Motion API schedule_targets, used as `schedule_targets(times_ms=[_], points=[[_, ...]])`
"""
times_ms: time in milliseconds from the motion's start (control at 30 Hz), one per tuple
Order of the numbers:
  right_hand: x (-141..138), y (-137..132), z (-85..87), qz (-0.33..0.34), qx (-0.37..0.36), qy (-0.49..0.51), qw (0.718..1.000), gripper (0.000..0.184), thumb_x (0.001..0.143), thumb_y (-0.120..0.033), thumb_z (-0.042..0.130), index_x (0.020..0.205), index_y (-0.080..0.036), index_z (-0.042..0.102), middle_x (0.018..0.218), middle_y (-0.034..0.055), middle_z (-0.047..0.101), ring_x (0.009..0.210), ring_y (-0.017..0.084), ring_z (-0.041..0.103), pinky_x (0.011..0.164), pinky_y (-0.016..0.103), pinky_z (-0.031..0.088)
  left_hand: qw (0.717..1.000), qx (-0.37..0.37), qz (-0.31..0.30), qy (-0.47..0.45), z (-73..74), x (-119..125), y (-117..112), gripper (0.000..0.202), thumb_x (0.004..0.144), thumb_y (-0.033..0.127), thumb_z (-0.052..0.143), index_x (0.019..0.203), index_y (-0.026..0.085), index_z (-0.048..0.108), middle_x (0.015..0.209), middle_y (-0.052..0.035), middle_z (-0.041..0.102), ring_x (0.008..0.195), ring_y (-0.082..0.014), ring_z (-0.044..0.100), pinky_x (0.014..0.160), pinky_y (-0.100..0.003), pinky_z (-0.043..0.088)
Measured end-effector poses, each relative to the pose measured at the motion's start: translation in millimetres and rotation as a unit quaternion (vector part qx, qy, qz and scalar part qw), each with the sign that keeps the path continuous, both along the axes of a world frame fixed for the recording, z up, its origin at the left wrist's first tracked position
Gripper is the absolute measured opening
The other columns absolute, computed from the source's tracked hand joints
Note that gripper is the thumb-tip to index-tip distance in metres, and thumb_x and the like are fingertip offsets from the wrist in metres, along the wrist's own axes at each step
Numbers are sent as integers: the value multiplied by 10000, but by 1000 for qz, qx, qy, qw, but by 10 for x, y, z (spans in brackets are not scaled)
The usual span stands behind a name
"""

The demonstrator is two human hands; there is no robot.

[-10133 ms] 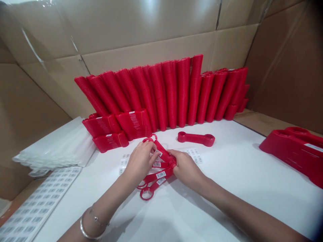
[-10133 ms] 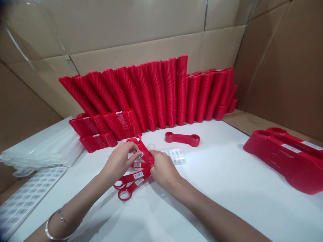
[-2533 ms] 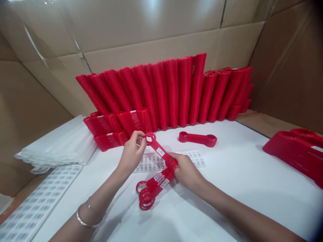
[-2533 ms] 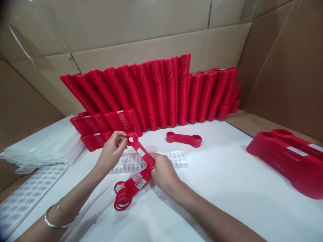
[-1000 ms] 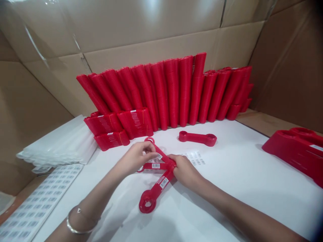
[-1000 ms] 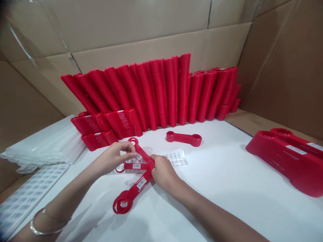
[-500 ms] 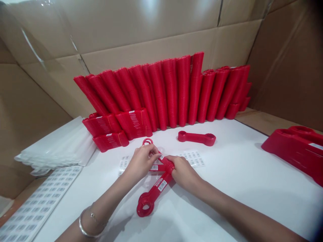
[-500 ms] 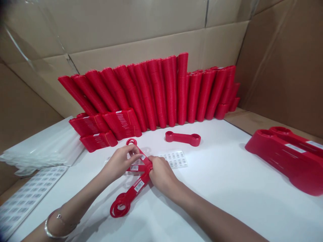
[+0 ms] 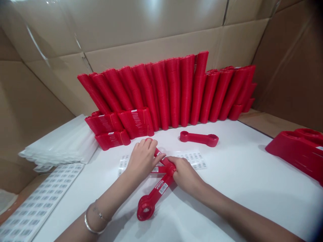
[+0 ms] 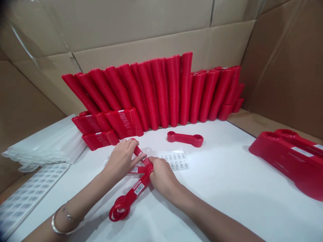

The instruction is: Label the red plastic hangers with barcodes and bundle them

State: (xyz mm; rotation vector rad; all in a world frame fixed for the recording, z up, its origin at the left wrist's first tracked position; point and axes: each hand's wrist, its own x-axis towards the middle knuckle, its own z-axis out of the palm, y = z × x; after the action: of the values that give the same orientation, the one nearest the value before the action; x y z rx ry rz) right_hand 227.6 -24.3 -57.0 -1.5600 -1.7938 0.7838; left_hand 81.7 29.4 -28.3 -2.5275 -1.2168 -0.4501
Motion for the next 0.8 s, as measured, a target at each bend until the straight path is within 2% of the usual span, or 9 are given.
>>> schedule_targets(times_ms=[67,167,300,400,467,567,667,733,800], points=[[-5,-8,9,12,-1,11,1000,226,597,-15,351,636,-178,503,637,10,615,565,123,521,496,193,313,1000,16,10,-20,2,-43,56,239,848,369,424,891,147,503,850,-74,517,776,-219,485,668,-340,399],[-5,-16,29,27,5,28,999,264,598,-6,345,660,-176,537,676,15,634,598,128,548,514,189,337,991,-11,2,-134,25,-132,148,209,864,332,409,945,162,501,912,-67,481,795,-189,506,680,-312,428],[23,2,27,10,17,38,999,398,582,13,341,797,-184,612,715,16,644,639,139,569,544,193,368,949,-106,-50,-293,85,-228,226,164,863,272,409,953,192,520,947,-41,485,746,-134,537,668,-270,459],[70,40,12,0,35,49,998,489,581,14,340,903,-209,633,769,12,661,694,151,587,590,204,395,919,-156,-56,-358,97,-258,246,132,830,205,433,936,190,512,957,-35,520,731,-125,562,653,-262,473],[110,72,14,-15,39,54,998,532,576,12,343,954,-225,632,820,9,673,724,158,595,606,211,407,896,-208,-70,-385,86,-271,247,145,806,179,451,947,184,488,997,-44,534,792,-136,584,688,-271,487],[165,108,38,-35,48,61,996,552,571,7,345,976,-228,638,844,5,679,734,157,601,608,209,418,874,-279,-129,-377,89,-310,238,218,800,134,427,1009,182,466,1093,-66,524,984,-158,556,847,-310,458],[197,122,55,-42,45,63,996,547,563,5,340,963,-210,646,818,6,678,704,151,601,586,205,422,886,-325,-181,-275,165,-407,242,329,789,145,461,1111,212,456,1266,-74,443,1158,-186,443,972,-356,364],[204,125,47,-40,37,57,997,537,570,-2,338,961,-202,645,806,8,678,692,153,601,580,212,423,889,-359,-198,-205,227,-517,279,375,788,203,497,1158,235,445,1326,-63,401,1196,-201,402,982,-364,349],[199,125,24,-26,33,49,998,532,585,-13,336,975,-205,642,822,9,680,702,159,603,593,222,426,892,-366,-183,-191,244,-655,347,334,828,257,446,1161,227,450,1261,-62,472,1136,-190,462,927,-339,398]])
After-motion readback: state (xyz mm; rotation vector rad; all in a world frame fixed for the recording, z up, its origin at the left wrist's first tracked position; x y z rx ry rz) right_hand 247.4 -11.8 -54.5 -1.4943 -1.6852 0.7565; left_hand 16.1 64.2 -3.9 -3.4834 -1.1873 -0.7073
